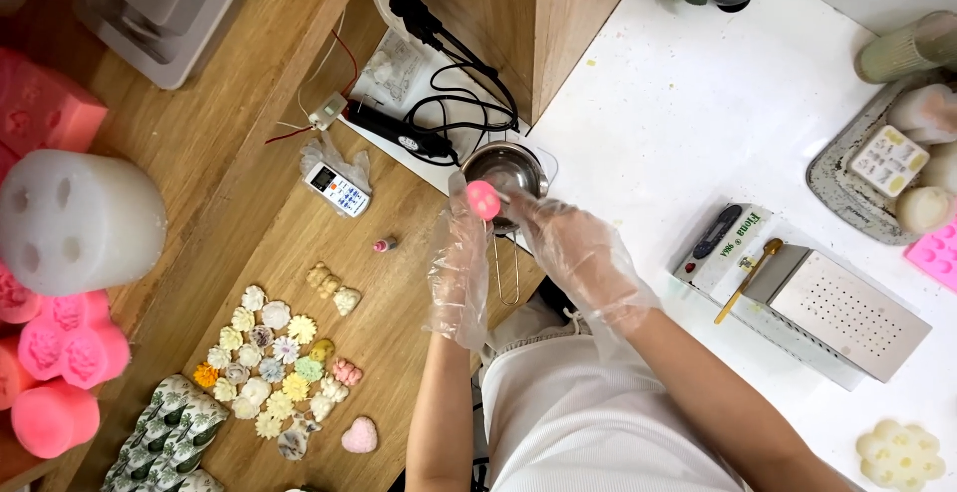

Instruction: Removing shaped wax pieces from silicone molds and cleaning them at a workbench.

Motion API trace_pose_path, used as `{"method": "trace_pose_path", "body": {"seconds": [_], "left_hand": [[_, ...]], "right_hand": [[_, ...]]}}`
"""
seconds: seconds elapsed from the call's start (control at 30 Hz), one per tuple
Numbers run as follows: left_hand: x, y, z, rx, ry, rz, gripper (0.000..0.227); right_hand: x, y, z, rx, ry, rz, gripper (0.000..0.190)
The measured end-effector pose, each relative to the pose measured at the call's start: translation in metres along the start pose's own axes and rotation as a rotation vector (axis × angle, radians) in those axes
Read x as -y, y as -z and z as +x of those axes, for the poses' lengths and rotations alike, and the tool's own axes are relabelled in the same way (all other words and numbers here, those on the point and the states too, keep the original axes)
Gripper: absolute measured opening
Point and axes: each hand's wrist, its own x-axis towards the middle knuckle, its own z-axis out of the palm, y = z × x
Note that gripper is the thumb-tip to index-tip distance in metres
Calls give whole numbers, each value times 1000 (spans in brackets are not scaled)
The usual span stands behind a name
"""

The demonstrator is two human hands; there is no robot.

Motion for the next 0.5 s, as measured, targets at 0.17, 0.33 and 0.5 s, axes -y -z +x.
{"method": "trace_pose_path", "body": {"seconds": [0.17, 0.33, 0.5], "left_hand": [[2, 3, 0, -18, -5, 138, 82], [-7, 1, 0, -13, 55, 264, 94], [6, 13, 5, -44, 96, 181, 94]], "right_hand": [[16, 24, 10, 188, -119, 104, 46], [5, 10, 9, 266, -253, 26, 40], [-2, 49, 8, 375, -468, 264, 39]]}}
